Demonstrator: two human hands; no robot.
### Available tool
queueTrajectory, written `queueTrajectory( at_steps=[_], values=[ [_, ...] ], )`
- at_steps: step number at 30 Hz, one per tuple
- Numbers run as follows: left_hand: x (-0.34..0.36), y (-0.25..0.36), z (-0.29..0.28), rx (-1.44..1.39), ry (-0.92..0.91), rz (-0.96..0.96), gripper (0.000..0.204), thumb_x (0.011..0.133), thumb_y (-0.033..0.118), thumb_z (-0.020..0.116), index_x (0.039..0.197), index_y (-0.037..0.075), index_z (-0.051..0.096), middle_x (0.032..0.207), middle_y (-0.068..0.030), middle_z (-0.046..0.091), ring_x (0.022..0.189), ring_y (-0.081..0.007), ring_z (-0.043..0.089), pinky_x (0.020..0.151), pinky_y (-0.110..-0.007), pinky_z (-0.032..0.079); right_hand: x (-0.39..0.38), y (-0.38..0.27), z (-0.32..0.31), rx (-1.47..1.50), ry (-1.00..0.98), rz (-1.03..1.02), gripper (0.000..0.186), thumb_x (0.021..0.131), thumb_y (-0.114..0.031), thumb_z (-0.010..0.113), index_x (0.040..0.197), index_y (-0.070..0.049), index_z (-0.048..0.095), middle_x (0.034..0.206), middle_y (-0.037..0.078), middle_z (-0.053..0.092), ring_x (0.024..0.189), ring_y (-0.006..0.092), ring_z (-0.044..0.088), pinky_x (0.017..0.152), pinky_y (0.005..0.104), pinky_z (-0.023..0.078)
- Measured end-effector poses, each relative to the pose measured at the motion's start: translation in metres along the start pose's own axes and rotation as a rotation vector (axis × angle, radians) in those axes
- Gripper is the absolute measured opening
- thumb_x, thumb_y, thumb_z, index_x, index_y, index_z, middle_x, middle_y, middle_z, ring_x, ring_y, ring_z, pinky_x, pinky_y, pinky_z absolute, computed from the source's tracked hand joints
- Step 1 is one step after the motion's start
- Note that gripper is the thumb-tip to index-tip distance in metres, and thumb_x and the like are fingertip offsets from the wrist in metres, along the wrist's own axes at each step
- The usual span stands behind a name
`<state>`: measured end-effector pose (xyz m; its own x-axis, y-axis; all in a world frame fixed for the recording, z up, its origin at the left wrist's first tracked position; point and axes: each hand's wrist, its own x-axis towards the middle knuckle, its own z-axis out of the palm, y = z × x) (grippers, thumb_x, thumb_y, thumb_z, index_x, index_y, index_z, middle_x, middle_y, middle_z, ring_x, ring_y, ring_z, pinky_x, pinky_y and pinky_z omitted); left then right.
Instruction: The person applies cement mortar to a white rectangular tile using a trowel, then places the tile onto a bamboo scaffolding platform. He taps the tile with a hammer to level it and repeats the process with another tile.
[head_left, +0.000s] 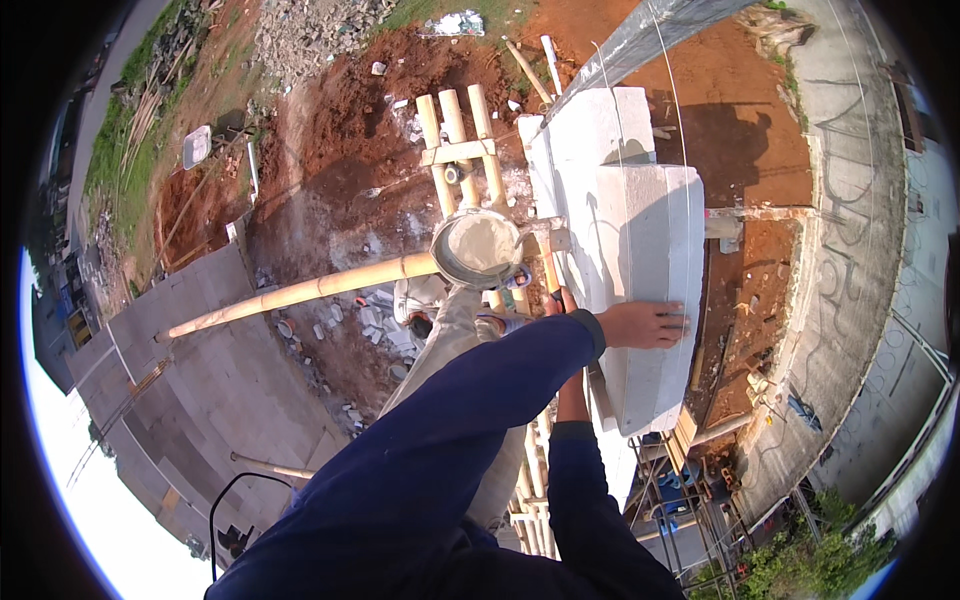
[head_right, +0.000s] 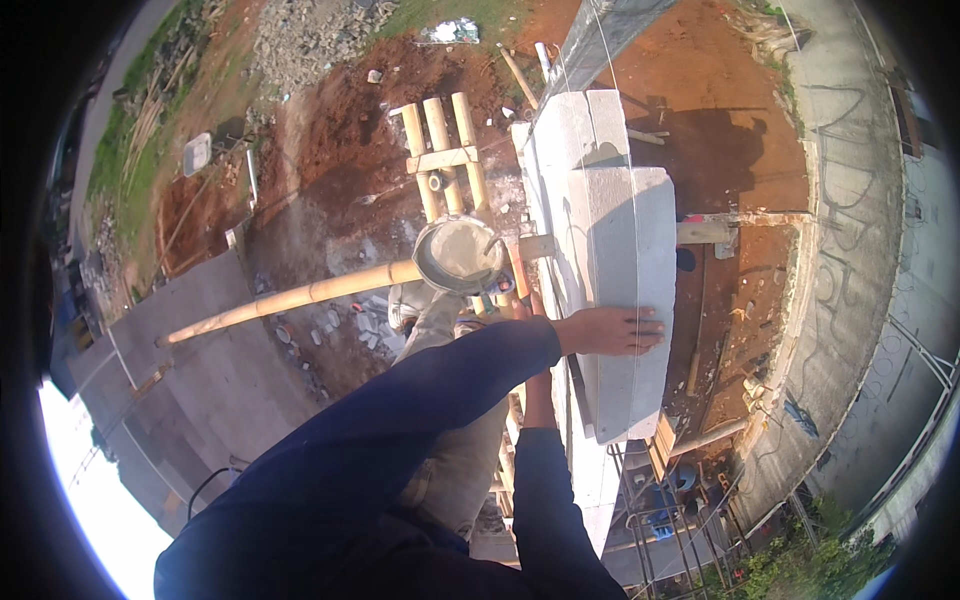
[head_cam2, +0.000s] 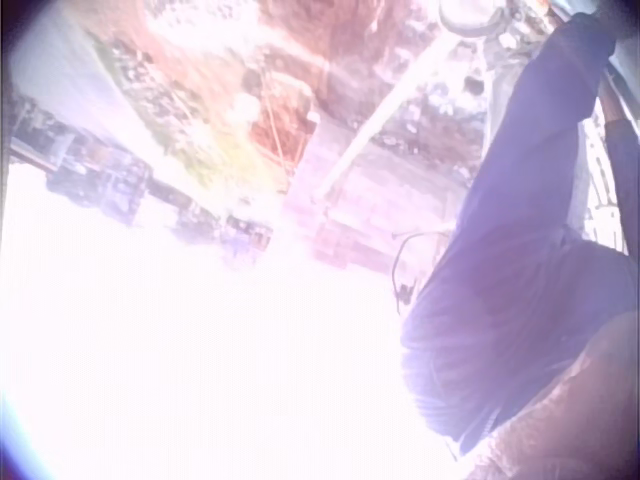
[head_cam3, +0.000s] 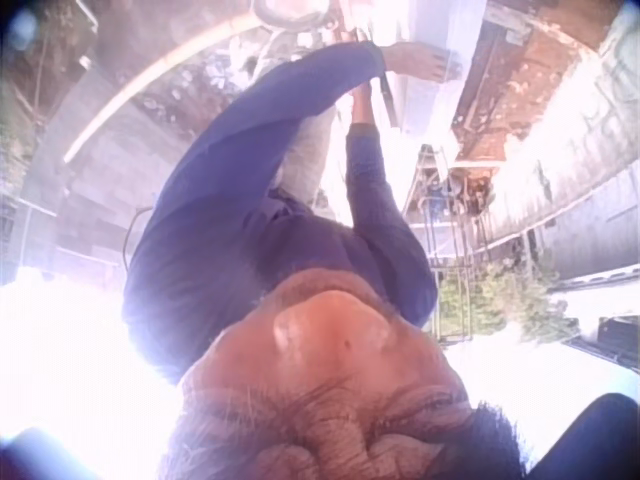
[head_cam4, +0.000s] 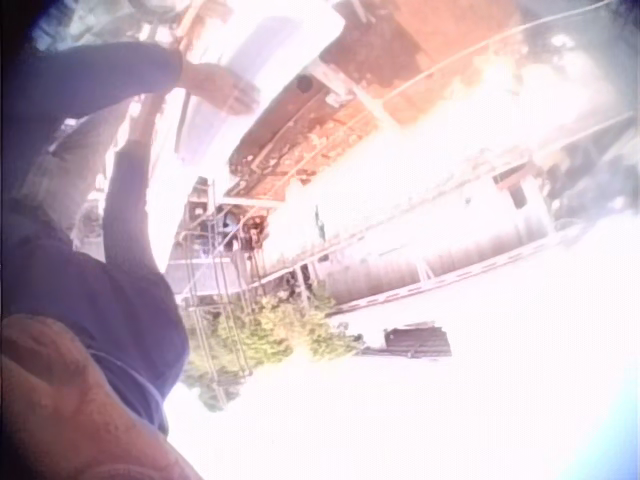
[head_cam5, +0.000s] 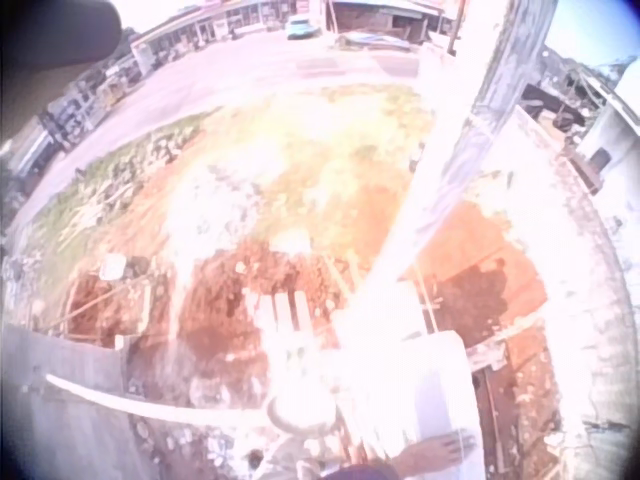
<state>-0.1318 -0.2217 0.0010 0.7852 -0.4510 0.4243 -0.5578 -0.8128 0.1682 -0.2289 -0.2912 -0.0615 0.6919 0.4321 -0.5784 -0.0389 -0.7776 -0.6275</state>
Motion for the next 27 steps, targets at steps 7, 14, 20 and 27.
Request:
queueTrajectory(
  at_steps=[7, 14, 20, 27],
  values=[
    [-0.008, -0.001, -0.008, -0.051, -0.140, 0.031, 0.042, 0.099, 0.022, 0.059, 0.141, 0.017, 0.059, 0.163, 0.0002, 0.049, 0.158, -0.0242, 0.038, 0.137, -0.049, 0.020, -0.111, 0.019, -0.003, 0.233, 0.258, 0.145, 0.033, 0.099, -0.020, 0.074, 0.126, -0.002, 0.069, 0.090, 0.013, 0.073, 0.082, 0.0279, 0.072, 0.078, 0.0418, 0.055],
    [0.001, -0.018, -0.037, -0.136, -0.248, 0.087, 0.058, 0.099, 0.021, 0.060, 0.156, 0.010, 0.051, 0.169, -0.0052, 0.043, 0.158, -0.0263, 0.037, 0.133, -0.049, 0.028, -0.275, -0.008, -0.006, 0.366, 0.425, 0.397, 0.019, 0.104, -0.018, 0.068, 0.096, -0.003, 0.059, 0.068, -0.002, 0.050, 0.060, 0.0061, 0.044, 0.055, 0.0297, 0.037],
    [0.003, -0.024, -0.035, -0.115, -0.359, 0.173, 0.065, 0.099, 0.022, 0.054, 0.161, 0.007, 0.043, 0.175, -0.0097, 0.032, 0.163, -0.0290, 0.028, 0.135, -0.053, 0.019, -0.235, -0.042, -0.047, 0.976, 0.713, 0.475, 0.029, 0.115, -0.028, 0.052, 0.091, -0.011, 0.051, 0.065, -0.008, 0.038, 0.050, 0.0019, 0.034, 0.044, 0.0234, 0.028],
    [0.010, -0.024, -0.052, -0.103, -0.441, 0.198, 0.068, 0.098, 0.025, 0.056, 0.161, 0.005, 0.043, 0.176, -0.0113, 0.030, 0.163, -0.0309, 0.026, 0.135, -0.053, 0.018, -0.159, -0.005, -0.025, 1.005, 0.873, 0.324, 0.037, 0.116, -0.036, 0.050, 0.087, -0.012, 0.047, 0.066, -0.008, 0.036, 0.054, 0.0011, 0.032, 0.047, 0.0246, 0.024]
  ],
)
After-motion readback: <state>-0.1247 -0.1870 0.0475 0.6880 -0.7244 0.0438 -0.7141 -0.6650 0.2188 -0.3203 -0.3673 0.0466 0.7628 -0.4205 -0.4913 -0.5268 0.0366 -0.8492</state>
